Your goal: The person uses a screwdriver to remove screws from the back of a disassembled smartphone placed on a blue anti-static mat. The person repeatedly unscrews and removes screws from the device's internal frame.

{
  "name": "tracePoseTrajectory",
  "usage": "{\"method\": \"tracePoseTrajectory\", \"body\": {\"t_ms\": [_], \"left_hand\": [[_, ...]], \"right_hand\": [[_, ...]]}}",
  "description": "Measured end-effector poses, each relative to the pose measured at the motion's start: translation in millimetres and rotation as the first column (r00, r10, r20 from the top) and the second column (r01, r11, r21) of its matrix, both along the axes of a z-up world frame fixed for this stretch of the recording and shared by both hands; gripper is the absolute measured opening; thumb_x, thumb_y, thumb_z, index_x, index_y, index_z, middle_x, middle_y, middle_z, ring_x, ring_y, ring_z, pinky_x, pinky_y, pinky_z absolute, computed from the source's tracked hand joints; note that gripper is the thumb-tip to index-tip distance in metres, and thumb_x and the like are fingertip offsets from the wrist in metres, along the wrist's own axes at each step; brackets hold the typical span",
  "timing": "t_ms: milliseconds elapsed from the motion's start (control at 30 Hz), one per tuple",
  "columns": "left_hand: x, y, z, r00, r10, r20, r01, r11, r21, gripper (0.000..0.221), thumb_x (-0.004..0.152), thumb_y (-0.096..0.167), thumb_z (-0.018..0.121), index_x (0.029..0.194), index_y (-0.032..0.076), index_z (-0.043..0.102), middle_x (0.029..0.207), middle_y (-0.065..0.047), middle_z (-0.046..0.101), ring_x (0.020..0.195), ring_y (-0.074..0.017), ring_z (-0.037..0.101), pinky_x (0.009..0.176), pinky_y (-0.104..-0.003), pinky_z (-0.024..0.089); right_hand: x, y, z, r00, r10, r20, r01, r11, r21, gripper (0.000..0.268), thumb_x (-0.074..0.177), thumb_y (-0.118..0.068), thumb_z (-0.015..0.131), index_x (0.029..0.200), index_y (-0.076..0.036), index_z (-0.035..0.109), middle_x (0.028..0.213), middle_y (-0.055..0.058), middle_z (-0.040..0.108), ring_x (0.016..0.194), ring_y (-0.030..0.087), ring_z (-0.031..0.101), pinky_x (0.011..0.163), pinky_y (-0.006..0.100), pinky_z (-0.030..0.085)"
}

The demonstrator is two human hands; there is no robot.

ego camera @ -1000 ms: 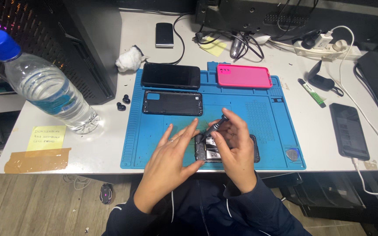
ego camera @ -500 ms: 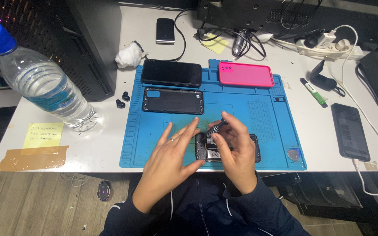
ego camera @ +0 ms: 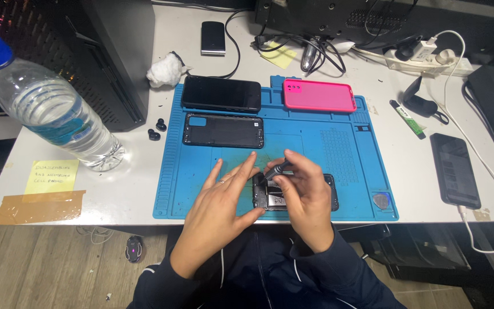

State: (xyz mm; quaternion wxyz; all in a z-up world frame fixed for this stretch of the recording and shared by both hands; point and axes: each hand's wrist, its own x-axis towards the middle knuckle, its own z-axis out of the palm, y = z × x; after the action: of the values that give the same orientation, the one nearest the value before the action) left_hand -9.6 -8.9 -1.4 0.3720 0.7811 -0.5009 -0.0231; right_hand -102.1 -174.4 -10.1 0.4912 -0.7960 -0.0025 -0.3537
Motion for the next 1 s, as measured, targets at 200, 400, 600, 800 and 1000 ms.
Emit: {"method": "tracePoseTrajectory", "body": {"t_ms": [200,400,600,800,1000], "left_hand": [[0.0,-1.1,-1.3,1.000,0.007,-0.008,-0.007,1.000,0.002,0.105,0.082,0.028,0.083,0.162,0.010,0.018,0.137,-0.010,0.068,0.136,-0.0219,0.057,0.126,-0.051,0.017],[1.3,-1.7,-0.2,0.999,-0.005,-0.040,0.006,1.000,0.018,0.105,0.082,0.027,0.083,0.163,0.011,0.017,0.140,-0.009,0.067,0.135,-0.0221,0.057,0.126,-0.051,0.017],[0.7,-1.6,-2.3,1.000,0.008,-0.026,-0.008,1.000,0.012,0.106,0.082,0.028,0.084,0.162,0.007,0.018,0.139,-0.008,0.067,0.134,-0.0217,0.058,0.126,-0.051,0.017],[0.5,-0.6,-2.0,0.999,0.004,-0.036,-0.004,1.000,-0.004,0.105,0.082,0.027,0.083,0.162,0.008,0.018,0.140,-0.008,0.067,0.133,-0.0215,0.060,0.126,-0.051,0.016],[1.1,-0.5,-1.4,0.999,-0.005,-0.035,0.004,1.000,-0.013,0.106,0.081,0.028,0.085,0.162,0.007,0.019,0.140,-0.011,0.067,0.135,-0.0214,0.058,0.126,-0.051,0.016]], "right_hand": [[0.9,-4.2,3.8,0.999,0.027,-0.023,-0.025,0.998,0.049,0.041,0.103,0.000,0.059,0.140,-0.008,0.045,0.118,0.018,0.064,0.109,0.025,0.069,0.089,0.031,0.066],[0.9,0.3,-5.3,0.999,-0.039,0.028,0.038,0.999,0.012,0.041,0.100,0.002,0.063,0.138,-0.004,0.048,0.122,0.021,0.065,0.108,0.027,0.074,0.090,0.032,0.068],[2.5,0.7,-0.9,0.996,-0.002,0.085,-0.014,0.982,0.188,0.042,0.100,0.003,0.062,0.137,-0.007,0.044,0.116,0.021,0.063,0.111,0.028,0.069,0.089,0.033,0.064],[1.1,2.1,0.7,0.998,-0.058,-0.001,0.057,0.988,0.140,0.046,0.100,-0.003,0.063,0.143,-0.006,0.047,0.116,0.017,0.066,0.109,0.022,0.067,0.091,0.031,0.063],[1.3,2.7,2.8,0.997,-0.076,-0.028,0.077,0.996,0.042,0.045,0.100,-0.002,0.063,0.141,-0.007,0.048,0.118,0.016,0.067,0.108,0.022,0.071,0.089,0.030,0.067]]}}
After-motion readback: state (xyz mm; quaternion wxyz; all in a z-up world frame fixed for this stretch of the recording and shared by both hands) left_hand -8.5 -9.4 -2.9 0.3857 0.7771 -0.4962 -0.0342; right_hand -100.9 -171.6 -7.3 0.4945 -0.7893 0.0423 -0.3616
